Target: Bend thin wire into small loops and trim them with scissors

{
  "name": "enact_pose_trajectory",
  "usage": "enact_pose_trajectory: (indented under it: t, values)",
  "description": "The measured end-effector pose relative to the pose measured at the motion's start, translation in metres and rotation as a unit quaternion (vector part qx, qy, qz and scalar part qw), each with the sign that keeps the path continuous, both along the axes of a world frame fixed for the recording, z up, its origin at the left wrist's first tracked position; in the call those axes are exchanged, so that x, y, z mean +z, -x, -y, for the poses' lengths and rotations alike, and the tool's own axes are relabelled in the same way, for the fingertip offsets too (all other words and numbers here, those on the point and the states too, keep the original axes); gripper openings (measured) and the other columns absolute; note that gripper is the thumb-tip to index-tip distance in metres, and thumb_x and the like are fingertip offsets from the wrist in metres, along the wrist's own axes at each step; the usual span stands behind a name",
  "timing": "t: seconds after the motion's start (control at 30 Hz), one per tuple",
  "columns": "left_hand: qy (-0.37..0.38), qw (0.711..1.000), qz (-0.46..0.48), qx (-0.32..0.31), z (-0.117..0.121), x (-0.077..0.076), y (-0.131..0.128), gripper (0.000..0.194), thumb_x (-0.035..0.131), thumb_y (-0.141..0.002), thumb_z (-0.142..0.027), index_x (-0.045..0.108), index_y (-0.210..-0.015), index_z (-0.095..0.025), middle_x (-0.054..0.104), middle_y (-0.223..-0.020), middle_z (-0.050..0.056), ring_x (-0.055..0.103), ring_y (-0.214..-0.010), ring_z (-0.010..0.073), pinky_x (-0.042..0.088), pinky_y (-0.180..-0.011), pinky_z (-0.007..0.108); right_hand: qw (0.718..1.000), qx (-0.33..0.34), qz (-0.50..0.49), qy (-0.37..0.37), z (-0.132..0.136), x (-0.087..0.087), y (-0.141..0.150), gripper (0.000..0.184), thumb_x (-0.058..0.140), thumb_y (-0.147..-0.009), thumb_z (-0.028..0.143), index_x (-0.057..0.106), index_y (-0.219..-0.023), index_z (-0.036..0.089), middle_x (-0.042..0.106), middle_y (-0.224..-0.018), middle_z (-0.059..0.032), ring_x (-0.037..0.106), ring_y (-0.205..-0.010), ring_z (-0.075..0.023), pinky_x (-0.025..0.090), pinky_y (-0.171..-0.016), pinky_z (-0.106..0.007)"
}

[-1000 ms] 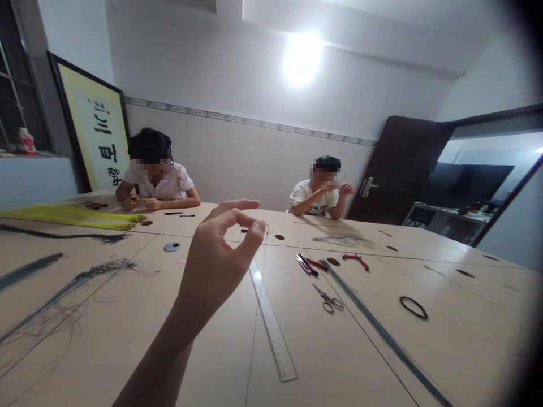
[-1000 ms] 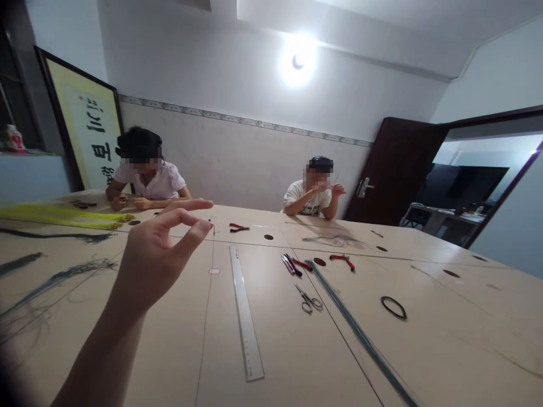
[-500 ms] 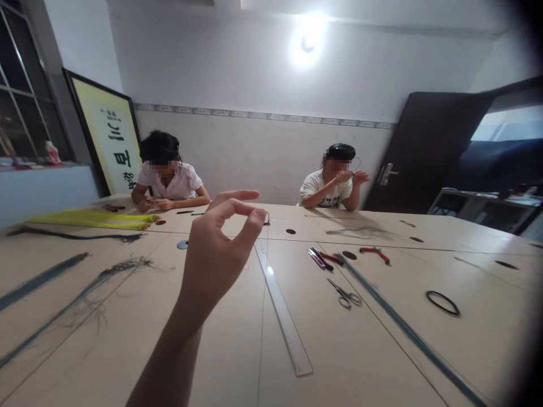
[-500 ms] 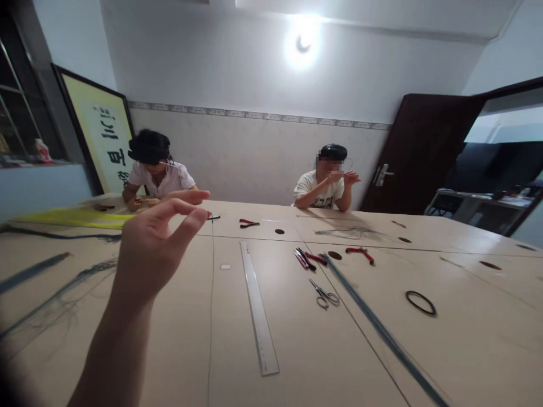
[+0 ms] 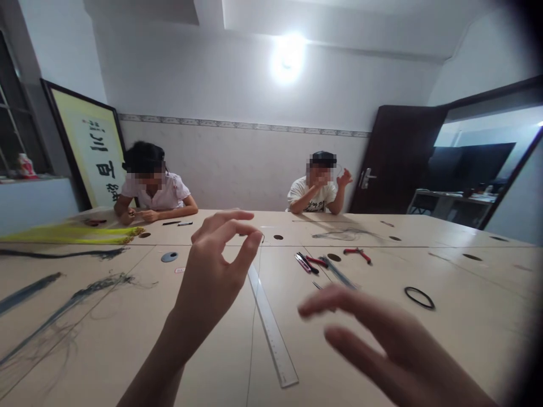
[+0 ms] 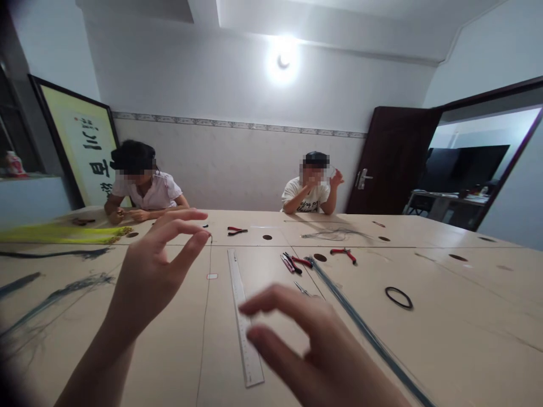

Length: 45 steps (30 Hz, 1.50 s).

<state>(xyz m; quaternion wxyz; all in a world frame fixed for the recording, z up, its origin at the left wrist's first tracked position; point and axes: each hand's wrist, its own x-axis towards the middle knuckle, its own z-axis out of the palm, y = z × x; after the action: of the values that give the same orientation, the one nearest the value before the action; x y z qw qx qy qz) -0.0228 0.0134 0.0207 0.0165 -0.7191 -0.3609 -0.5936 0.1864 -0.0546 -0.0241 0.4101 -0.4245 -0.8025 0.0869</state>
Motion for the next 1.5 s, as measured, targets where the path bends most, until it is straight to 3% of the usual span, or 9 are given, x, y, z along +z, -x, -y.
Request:
enact_pose_trajectory:
  t: [0.1, 0.17, 0.37, 0.57, 0.97, 1.07, 1.27, 1.4, 1.5]
  values:
    - [-0.019, 1.000, -0.015, 0.008, -0.003, -0.003, -0.001, 0.012, 0.058, -0.087, -0.028, 0.063, -0.078, -0.023, 0.069, -0.100, 0.003, 0.061, -0.106, 0.0199, 0.041, -0.094, 0.040, 0.989, -0.010, -0.067, -0.132, -0.033, 0.040, 0.025, 0.009, 0.056, -0.091, 0.034, 0.063, -0.096, 0.033, 0.070, -0.092, 0.0031, 0.066, -0.086, -0.0158, 0.053, -0.067, -0.026]
    - [-0.032, 0.999, -0.019, 0.016, -0.005, -0.004, -0.001, 0.010, 0.058, -0.087, -0.027, 0.063, -0.079, -0.023, 0.069, -0.097, 0.001, 0.060, -0.105, 0.0194, 0.042, -0.092, 0.038, 0.978, -0.015, -0.085, -0.188, -0.049, 0.050, 0.040, 0.008, 0.057, -0.090, 0.027, 0.064, -0.094, 0.028, 0.070, -0.091, 0.0017, 0.066, -0.083, -0.0149, 0.053, -0.068, -0.026]
    - [-0.050, 0.998, -0.031, 0.028, -0.009, -0.010, -0.007, 0.008, 0.060, -0.087, -0.025, 0.063, -0.081, -0.029, 0.066, -0.089, -0.005, 0.061, -0.093, 0.0130, 0.044, -0.082, 0.029, 0.960, -0.048, -0.083, -0.264, -0.072, 0.037, 0.040, 0.009, 0.059, -0.088, 0.019, 0.067, -0.092, 0.020, 0.068, -0.091, -0.0006, 0.064, -0.086, -0.0116, 0.051, -0.075, -0.022]
    - [-0.048, 0.994, -0.073, 0.062, -0.011, -0.012, -0.013, 0.009, 0.060, -0.087, -0.025, 0.062, -0.079, -0.030, 0.065, -0.078, -0.008, 0.060, -0.081, 0.0113, 0.042, -0.072, 0.026, 0.970, -0.009, -0.057, -0.236, -0.074, 0.038, 0.025, 0.006, 0.062, -0.088, 0.019, 0.067, -0.084, 0.020, 0.068, -0.088, 0.0038, 0.062, -0.087, -0.0063, 0.047, -0.073, -0.014]
    - [-0.039, 0.995, -0.086, 0.028, -0.007, -0.014, -0.023, 0.012, 0.059, -0.087, -0.022, 0.058, -0.076, -0.026, 0.060, -0.073, -0.008, 0.057, -0.075, 0.0124, 0.039, -0.072, 0.029, 0.968, -0.013, -0.046, -0.244, -0.067, 0.040, 0.025, 0.006, 0.064, -0.086, 0.017, 0.065, -0.081, 0.020, 0.068, -0.086, 0.0044, 0.062, -0.085, -0.0074, 0.046, -0.076, -0.016]
    - [-0.041, 0.995, -0.085, 0.032, -0.007, -0.015, -0.024, 0.013, 0.059, -0.087, -0.022, 0.058, -0.075, -0.025, 0.060, -0.072, -0.008, 0.057, -0.073, 0.0131, 0.038, -0.071, 0.030, 0.978, -0.008, -0.061, -0.197, -0.067, 0.039, 0.025, 0.008, 0.063, -0.084, 0.018, 0.064, -0.078, 0.023, 0.067, -0.084, 0.0061, 0.062, -0.080, -0.0078, 0.046, -0.071, -0.019]
    - [-0.003, 0.998, -0.055, -0.002, -0.010, -0.016, -0.025, 0.015, 0.059, -0.088, -0.024, 0.057, -0.073, -0.025, 0.059, -0.070, -0.008, 0.057, -0.071, 0.0128, 0.039, -0.067, 0.028, 0.995, 0.013, -0.096, -0.005, -0.073, 0.041, 0.028, 0.009, 0.059, -0.078, 0.029, 0.063, -0.071, 0.025, 0.067, -0.069, 0.0062, 0.061, -0.070, -0.0140, 0.046, -0.065, -0.027]
    - [0.012, 0.999, -0.039, -0.028, -0.010, -0.016, -0.024, 0.015, 0.060, -0.086, -0.023, 0.060, -0.072, -0.026, 0.061, -0.070, -0.009, 0.058, -0.072, 0.0122, 0.040, -0.070, 0.029, 0.996, 0.011, -0.089, -0.013, -0.075, 0.043, 0.030, 0.011, 0.055, -0.079, 0.029, 0.060, -0.071, 0.024, 0.063, -0.064, 0.0064, 0.057, -0.063, -0.0123, 0.043, -0.059, -0.026]
    - [0.023, 0.999, -0.030, -0.024, -0.009, -0.015, -0.023, 0.013, 0.055, -0.089, -0.027, 0.065, -0.082, -0.030, 0.067, -0.081, -0.008, 0.060, -0.082, 0.0139, 0.042, -0.077, 0.032, 0.995, 0.015, -0.098, -0.027, -0.073, 0.043, 0.030, 0.010, 0.050, -0.078, 0.026, 0.059, -0.073, 0.023, 0.062, -0.067, 0.0062, 0.056, -0.063, -0.0119, 0.041, -0.055, -0.025]
